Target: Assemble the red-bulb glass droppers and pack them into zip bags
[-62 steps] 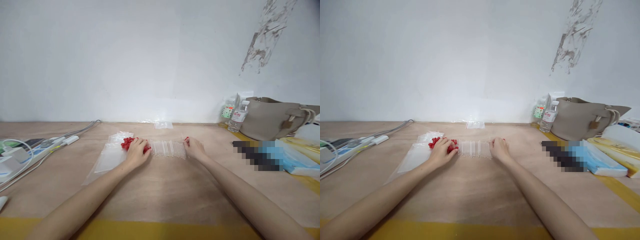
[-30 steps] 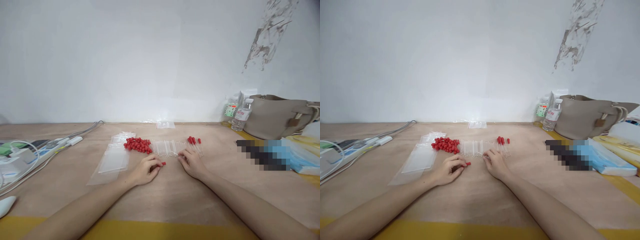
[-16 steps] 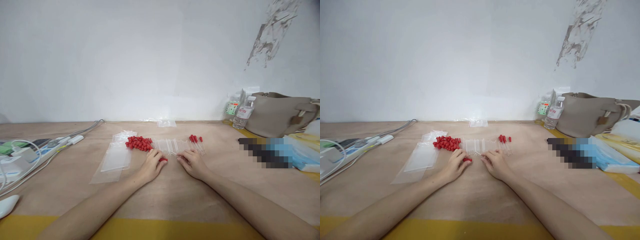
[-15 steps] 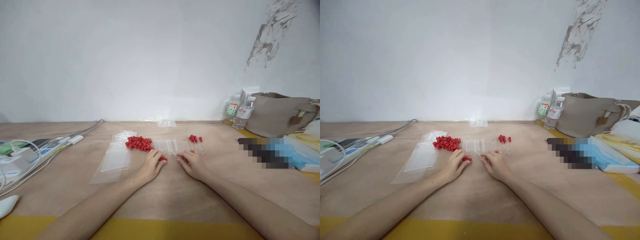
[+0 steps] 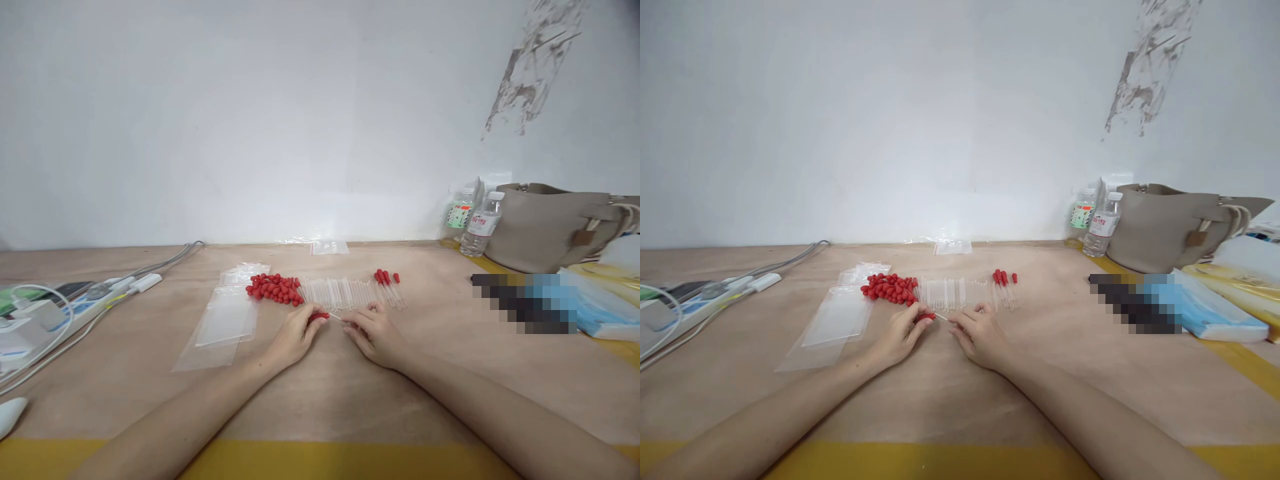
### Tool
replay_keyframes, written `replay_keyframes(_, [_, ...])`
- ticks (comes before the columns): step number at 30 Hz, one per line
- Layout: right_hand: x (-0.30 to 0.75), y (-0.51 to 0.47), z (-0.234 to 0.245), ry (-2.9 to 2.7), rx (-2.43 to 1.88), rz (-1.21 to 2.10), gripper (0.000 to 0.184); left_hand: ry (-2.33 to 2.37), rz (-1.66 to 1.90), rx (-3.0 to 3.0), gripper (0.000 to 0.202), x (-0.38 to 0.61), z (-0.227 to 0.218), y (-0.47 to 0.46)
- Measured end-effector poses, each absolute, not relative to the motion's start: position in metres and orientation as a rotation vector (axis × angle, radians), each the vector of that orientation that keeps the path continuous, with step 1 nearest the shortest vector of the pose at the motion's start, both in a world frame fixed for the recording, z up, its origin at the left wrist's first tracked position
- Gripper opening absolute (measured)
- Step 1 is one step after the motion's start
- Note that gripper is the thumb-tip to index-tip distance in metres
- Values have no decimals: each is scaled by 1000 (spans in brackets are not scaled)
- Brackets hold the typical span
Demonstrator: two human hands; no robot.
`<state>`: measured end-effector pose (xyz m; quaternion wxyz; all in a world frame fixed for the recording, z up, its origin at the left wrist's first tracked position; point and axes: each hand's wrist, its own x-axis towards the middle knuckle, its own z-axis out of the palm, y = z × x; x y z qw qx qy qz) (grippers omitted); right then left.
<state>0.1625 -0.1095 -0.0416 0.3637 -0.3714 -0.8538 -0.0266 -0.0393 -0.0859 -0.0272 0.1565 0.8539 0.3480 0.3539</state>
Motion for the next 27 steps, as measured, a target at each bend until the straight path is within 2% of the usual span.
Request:
replay_keyframes(11, [163, -105, -42, -2217, -947, 58, 22, 935, 1064, 2458, 12, -41, -29, -85])
replay_keyframes(20, [168, -104, -35, -2347, -986, -327, 20, 871, 913, 2566, 14, -43, -32, -86])
replay_keyframes(27, [156, -108, -34, -2335, -1027, -339, 22, 915, 873, 2738, 16, -45, -31, -86])
